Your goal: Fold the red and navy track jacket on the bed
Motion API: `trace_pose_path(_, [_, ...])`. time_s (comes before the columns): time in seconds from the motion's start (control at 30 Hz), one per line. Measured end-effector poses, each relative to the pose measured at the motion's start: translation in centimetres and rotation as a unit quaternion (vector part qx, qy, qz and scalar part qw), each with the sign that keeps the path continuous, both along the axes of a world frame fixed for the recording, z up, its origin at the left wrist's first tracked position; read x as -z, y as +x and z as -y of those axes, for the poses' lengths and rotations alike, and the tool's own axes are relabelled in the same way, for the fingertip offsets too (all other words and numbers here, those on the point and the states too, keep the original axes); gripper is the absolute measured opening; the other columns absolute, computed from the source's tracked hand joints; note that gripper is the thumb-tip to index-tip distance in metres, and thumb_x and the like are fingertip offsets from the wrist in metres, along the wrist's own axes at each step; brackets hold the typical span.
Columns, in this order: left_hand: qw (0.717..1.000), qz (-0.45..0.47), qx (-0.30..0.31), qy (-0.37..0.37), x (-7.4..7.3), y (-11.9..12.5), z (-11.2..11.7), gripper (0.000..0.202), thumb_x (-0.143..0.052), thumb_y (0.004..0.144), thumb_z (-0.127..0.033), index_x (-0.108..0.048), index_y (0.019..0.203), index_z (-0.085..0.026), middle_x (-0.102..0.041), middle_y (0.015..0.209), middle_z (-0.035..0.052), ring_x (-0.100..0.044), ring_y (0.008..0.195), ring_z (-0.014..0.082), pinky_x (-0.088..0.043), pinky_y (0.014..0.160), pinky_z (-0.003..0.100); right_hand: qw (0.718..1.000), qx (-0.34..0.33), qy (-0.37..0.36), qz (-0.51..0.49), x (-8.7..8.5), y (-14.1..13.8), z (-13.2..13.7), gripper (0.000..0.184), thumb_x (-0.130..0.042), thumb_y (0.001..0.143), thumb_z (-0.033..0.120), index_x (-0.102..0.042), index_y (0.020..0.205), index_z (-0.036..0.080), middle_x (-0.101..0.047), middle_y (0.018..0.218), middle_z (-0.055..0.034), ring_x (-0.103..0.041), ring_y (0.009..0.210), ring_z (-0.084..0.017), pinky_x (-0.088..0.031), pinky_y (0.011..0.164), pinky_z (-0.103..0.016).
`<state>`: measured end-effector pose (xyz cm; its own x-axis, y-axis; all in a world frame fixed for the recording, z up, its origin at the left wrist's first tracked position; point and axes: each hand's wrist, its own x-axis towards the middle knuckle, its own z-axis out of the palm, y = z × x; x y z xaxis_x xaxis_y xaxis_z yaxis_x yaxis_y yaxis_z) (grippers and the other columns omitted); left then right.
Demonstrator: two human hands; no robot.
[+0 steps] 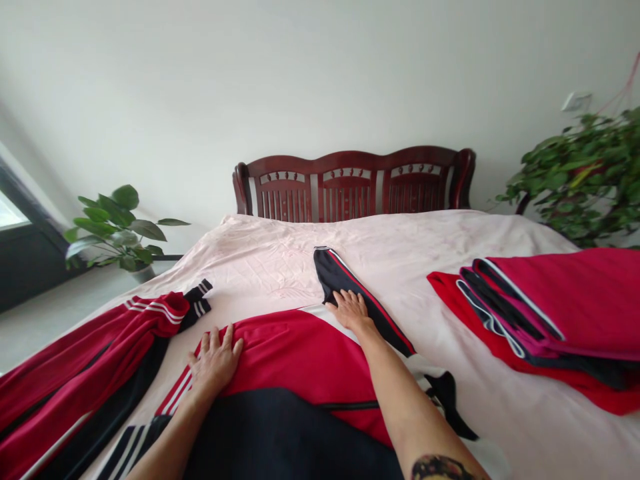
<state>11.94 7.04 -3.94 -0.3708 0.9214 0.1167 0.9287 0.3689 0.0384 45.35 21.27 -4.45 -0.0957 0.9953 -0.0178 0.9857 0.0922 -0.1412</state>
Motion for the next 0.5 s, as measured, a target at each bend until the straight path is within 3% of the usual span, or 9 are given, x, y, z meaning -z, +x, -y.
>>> trace_pose_path(0.13, [1.0, -0.002, 0.009, 0.008, 0.3, 0.0, 0.0, 0.063, -0.023, 0.099, -0.051, -0.039, 0.153, -0.023, -0.034, 0.16, 0.0183, -0.026, 0.148, 0.0399, -0.026, 0.109, 0.069, 0.999, 0.045, 0.014, -0.01, -0.3, 0.9, -0.7, 0.06, -0.032, 0.101, 0.054, -0.045, 0.149, 0.019, -0.04, 0.157, -0.0119, -0.034, 0.145, -0.028, -0.022, 0.117, -0.045])
trace_pose_path(0.33, [1.0, -0.016, 0.007, 0.01, 0.6, 0.0, -0.1, 0.062, -0.025, 0.099, -0.05, -0.038, 0.154, -0.023, -0.033, 0.161, 0.0192, -0.025, 0.149, 0.0396, -0.024, 0.11, 0.068, 0.981, 0.184, 0.053, -0.031, -1.5, 2.5, -2.4, 0.051, -0.043, 0.099, 0.042, -0.057, 0.135, 0.009, -0.052, 0.141, -0.0252, -0.047, 0.133, -0.033, -0.034, 0.107, -0.048])
trace_pose_path(0.5, [1.0, -0.013, 0.004, 0.004, 0.7, 0.2, -0.2, 0.063, -0.026, 0.099, -0.05, -0.036, 0.154, -0.023, -0.031, 0.162, 0.0191, -0.022, 0.15, 0.0395, -0.023, 0.111, 0.067, 0.971, 0.218, 0.033, -0.088, -2.7, 3.5, -4.8, 0.039, -0.062, 0.085, 0.03, -0.068, 0.118, 0.011, -0.064, 0.125, -0.0237, -0.054, 0.124, -0.035, -0.042, 0.1, -0.047])
